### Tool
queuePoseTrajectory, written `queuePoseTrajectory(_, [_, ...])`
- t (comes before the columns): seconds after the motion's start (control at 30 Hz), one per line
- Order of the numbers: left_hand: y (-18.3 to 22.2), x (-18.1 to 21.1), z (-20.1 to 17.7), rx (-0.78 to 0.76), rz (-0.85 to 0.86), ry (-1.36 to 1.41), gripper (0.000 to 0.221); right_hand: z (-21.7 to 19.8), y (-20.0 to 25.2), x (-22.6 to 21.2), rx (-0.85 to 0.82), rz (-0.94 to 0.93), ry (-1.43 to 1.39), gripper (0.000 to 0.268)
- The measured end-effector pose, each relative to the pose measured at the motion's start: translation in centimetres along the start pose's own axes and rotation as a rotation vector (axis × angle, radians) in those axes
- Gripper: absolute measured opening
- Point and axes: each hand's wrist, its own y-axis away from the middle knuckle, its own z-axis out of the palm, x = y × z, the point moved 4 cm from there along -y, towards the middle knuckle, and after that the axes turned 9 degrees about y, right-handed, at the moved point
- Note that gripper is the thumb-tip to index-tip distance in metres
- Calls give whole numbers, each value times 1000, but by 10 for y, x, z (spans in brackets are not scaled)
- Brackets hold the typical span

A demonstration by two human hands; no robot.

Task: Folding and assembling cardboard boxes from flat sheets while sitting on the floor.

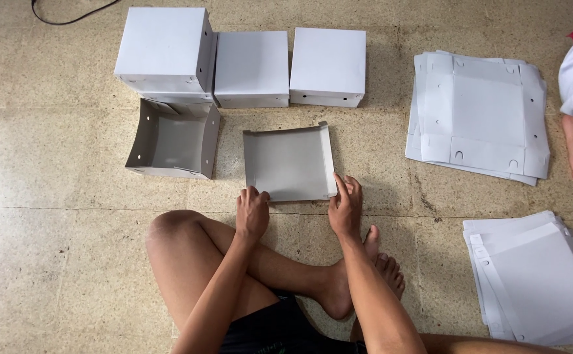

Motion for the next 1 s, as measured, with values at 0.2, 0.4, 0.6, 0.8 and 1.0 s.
queuePoseTrajectory(0.2, [-24,-28,-2,-244,-36,253,26,-5,-2,1,-114,60,-228,23])
queuePoseTrajectory(0.4, [-20,-39,-52,-312,19,437,39,-5,-8,1,-118,41,-261,15])
queuePoseTrajectory(0.6, [-18,-34,-67,-231,-84,419,34,-19,-10,-12,-132,29,-279,20])
queuePoseTrajectory(0.8, [-19,-58,-37,-252,-253,589,29,-7,-11,1,-133,54,-271,9])
queuePoseTrajectory(1.0, [-20,-51,-45,-167,-247,651,22,-15,-10,-6,-53,21,-235,5])
